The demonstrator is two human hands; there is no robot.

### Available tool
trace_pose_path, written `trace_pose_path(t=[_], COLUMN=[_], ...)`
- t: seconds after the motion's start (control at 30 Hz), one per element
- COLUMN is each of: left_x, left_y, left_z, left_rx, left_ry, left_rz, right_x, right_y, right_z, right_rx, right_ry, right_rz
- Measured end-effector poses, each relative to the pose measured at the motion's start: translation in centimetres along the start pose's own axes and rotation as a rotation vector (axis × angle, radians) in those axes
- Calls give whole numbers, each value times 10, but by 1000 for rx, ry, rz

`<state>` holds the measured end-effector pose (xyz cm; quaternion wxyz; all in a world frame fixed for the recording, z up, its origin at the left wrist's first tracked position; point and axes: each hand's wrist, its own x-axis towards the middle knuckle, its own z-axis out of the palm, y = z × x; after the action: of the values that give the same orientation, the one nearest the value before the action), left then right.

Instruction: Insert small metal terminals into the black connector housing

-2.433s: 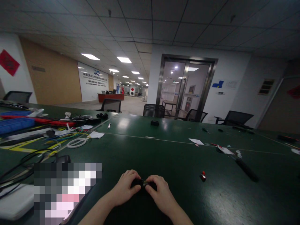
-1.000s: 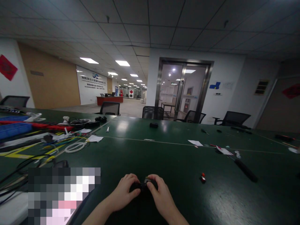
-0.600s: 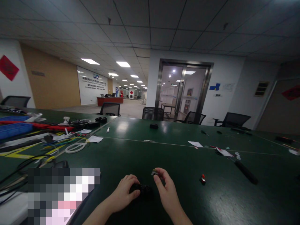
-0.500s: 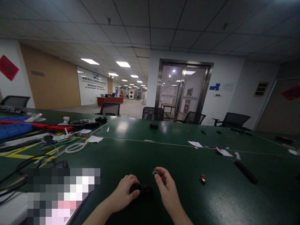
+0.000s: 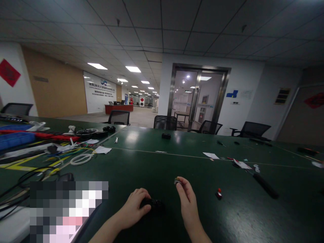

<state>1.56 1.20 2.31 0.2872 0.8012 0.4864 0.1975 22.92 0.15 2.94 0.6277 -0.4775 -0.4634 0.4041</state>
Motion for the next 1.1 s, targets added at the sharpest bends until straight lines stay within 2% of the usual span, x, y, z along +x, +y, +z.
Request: trace_pose_path(t=[0.3,0.67,1.1], left_x=[3,2,0], left_y=[-10,-7,-2], left_z=[4,4,0], left_rx=[-1,18,-22], left_ry=[16,23,-1], left_rz=[49,31,-2], right_x=[4,9,7], right_y=[3,12,10], right_z=[-4,-10,-8], right_rx=[-44,8,-19], right_ry=[71,174,103], right_rz=[-40,-16,-14])
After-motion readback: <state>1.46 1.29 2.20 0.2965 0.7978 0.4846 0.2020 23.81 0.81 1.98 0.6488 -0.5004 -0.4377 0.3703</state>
